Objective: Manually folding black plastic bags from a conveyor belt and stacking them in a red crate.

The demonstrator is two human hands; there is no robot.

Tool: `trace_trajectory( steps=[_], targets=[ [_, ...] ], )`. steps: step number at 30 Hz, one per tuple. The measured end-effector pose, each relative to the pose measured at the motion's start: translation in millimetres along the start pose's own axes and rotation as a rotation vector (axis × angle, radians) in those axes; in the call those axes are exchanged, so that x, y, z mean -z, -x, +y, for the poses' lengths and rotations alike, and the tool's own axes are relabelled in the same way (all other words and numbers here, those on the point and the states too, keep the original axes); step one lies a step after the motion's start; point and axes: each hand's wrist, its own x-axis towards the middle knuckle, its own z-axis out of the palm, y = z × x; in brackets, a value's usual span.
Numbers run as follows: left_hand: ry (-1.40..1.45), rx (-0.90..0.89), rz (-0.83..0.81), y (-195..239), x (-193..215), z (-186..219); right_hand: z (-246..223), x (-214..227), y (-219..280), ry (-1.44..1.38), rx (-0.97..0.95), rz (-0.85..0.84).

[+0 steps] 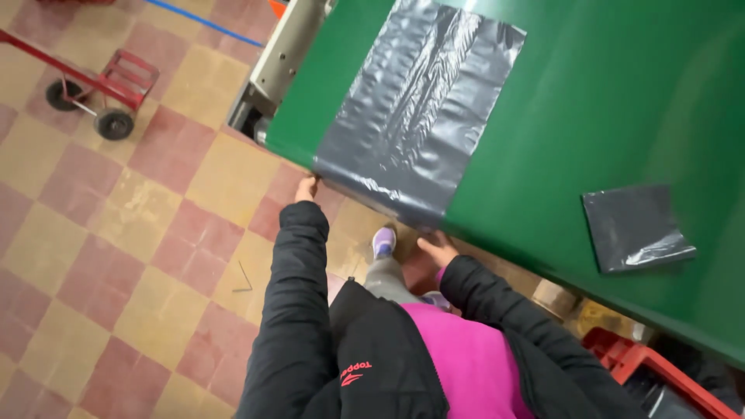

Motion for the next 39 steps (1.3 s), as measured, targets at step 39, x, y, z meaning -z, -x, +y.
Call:
trace_trajectory(
  steps=[39],
  targets=[
    [-1.464,-1.316,-0.527,-73,-347,176,-386,163,-332,1.287,-0.129,0.327]
  ],
)
